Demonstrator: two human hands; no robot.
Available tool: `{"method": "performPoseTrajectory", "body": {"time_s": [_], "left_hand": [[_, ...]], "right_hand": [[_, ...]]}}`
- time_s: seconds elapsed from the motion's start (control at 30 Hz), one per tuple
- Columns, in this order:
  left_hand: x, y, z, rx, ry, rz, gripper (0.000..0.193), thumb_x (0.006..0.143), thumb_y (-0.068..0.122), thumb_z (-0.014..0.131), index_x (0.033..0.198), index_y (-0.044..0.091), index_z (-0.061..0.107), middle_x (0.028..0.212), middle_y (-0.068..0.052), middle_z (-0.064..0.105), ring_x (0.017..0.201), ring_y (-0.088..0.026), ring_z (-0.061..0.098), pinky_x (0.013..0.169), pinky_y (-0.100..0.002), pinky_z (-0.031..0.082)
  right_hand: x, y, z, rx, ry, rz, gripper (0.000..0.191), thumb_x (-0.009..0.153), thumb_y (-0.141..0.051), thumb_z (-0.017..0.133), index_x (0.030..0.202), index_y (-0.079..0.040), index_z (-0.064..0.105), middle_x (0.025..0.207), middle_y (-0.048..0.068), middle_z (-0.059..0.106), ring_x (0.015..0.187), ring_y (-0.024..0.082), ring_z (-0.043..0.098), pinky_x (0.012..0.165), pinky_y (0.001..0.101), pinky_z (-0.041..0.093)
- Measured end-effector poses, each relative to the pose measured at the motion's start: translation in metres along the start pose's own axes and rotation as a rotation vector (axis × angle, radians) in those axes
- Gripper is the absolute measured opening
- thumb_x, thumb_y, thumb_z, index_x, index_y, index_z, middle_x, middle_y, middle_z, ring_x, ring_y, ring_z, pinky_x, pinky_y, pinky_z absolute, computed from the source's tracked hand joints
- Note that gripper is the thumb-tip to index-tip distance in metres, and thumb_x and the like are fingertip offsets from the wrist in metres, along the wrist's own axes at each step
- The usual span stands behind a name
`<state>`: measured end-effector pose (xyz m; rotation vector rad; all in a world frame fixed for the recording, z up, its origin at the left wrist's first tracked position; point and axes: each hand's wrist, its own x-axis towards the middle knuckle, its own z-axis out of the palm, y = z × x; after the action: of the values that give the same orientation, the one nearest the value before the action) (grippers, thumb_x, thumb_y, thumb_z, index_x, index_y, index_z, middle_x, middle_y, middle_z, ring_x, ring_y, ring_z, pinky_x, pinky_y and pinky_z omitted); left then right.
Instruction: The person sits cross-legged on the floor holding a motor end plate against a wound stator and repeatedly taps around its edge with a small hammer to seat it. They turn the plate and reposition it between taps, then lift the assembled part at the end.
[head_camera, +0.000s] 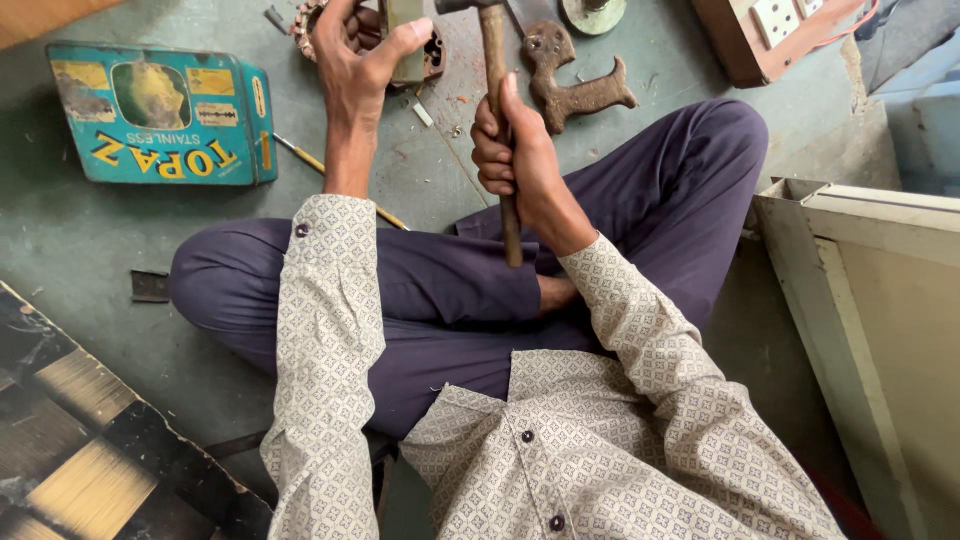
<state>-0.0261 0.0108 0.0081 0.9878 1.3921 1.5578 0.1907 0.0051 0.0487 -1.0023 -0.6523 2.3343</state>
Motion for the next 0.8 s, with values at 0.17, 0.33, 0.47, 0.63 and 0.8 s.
{"method": "performPoseTrajectory", "body": {"time_s": [0.17,0.33,0.47,0.63,0.8], "left_hand": [[-0.001,0.005,0.003,0.024,-0.010,0.019,0.037,0.088,0.027,0.087,0.109,0.001,0.071,0.084,0.001,0.064,0.071,-0.006,0.058,0.066,-0.024,0.048],[-0.004,0.009,0.006,-0.033,-0.095,0.005,0.040,0.090,0.027,0.087,0.117,0.003,0.069,0.092,-0.002,0.073,0.079,-0.008,0.067,0.072,-0.024,0.054],[-0.003,0.013,0.005,-0.019,-0.096,0.010,0.046,0.087,0.025,0.088,0.121,0.002,0.069,0.093,-0.002,0.074,0.080,-0.009,0.071,0.074,-0.025,0.057],[0.000,0.016,0.007,0.050,-0.098,0.036,0.047,0.085,0.023,0.091,0.122,0.002,0.069,0.099,-0.004,0.074,0.084,-0.010,0.071,0.077,-0.027,0.058],[-0.001,0.020,0.000,0.191,-0.115,0.094,0.055,0.082,0.025,0.094,0.126,0.004,0.069,0.105,-0.006,0.076,0.091,-0.014,0.074,0.082,-0.030,0.062]], "right_hand": [[-0.003,-0.001,0.001,0.138,0.052,-0.100,0.051,0.108,-0.061,0.034,0.084,-0.016,0.040,0.061,-0.008,0.028,0.045,0.005,0.021,0.037,0.0244,0.020],[-0.004,-0.005,0.000,0.174,-0.131,0.064,0.052,0.111,-0.059,0.036,0.084,-0.015,0.040,0.063,-0.008,0.027,0.046,0.003,0.021,0.038,0.0220,0.021],[-0.002,-0.005,0.000,0.369,-0.068,-0.010,0.051,0.110,-0.059,0.034,0.083,-0.015,0.040,0.062,-0.008,0.028,0.045,0.004,0.021,0.036,0.0218,0.021],[-0.004,-0.006,-0.005,0.350,-0.220,0.169,0.051,0.112,-0.057,0.036,0.083,-0.016,0.040,0.062,-0.009,0.029,0.045,0.002,0.021,0.037,0.0202,0.021],[0.005,-0.008,-0.017,0.401,-0.151,0.094,0.050,0.111,-0.057,0.036,0.083,-0.015,0.040,0.063,-0.008,0.030,0.046,0.003,0.023,0.037,0.0209,0.022]]}}
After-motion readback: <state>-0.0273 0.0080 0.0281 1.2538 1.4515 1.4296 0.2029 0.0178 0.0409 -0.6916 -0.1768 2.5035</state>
